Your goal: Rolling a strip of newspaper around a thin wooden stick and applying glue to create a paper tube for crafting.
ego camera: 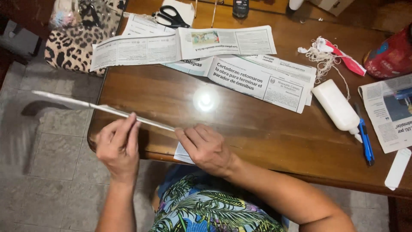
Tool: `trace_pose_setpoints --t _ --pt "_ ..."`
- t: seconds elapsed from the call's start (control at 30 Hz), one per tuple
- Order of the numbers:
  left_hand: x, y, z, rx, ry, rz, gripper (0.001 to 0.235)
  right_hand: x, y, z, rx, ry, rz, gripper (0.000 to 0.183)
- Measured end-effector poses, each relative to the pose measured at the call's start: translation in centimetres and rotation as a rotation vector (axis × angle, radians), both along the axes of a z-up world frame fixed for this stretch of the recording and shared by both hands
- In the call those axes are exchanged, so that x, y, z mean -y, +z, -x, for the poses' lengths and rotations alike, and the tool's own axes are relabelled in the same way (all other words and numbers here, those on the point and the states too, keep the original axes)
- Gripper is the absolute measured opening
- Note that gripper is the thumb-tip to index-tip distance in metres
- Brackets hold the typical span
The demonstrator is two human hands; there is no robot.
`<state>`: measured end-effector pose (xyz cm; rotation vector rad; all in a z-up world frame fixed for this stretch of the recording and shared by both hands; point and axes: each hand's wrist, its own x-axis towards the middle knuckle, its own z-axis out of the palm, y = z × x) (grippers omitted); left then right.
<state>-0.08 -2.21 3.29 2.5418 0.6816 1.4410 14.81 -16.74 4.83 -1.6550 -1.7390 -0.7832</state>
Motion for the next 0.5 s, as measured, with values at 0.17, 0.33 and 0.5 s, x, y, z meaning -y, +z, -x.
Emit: trace_pose_setpoints --t 0.17,0.33,0.5 --pt "2.6 2.4 -2.0 0.276 -0.073 0.501 0.023 -1.2 0.8 0.0 0.037 0.021 -0.052 0.016" --pt "2.5 1.0 -2.3 0.523 -0.065 0.941 0.029 -1.6 1.4 0.7 0.058 0.059 -0.070 0.016" --pt "2.3 -2.1 -2.4 0.777 -0.061 1.506 0.024 -0.7 0.6 0.8 0.167 0.008 0.046 0.013"
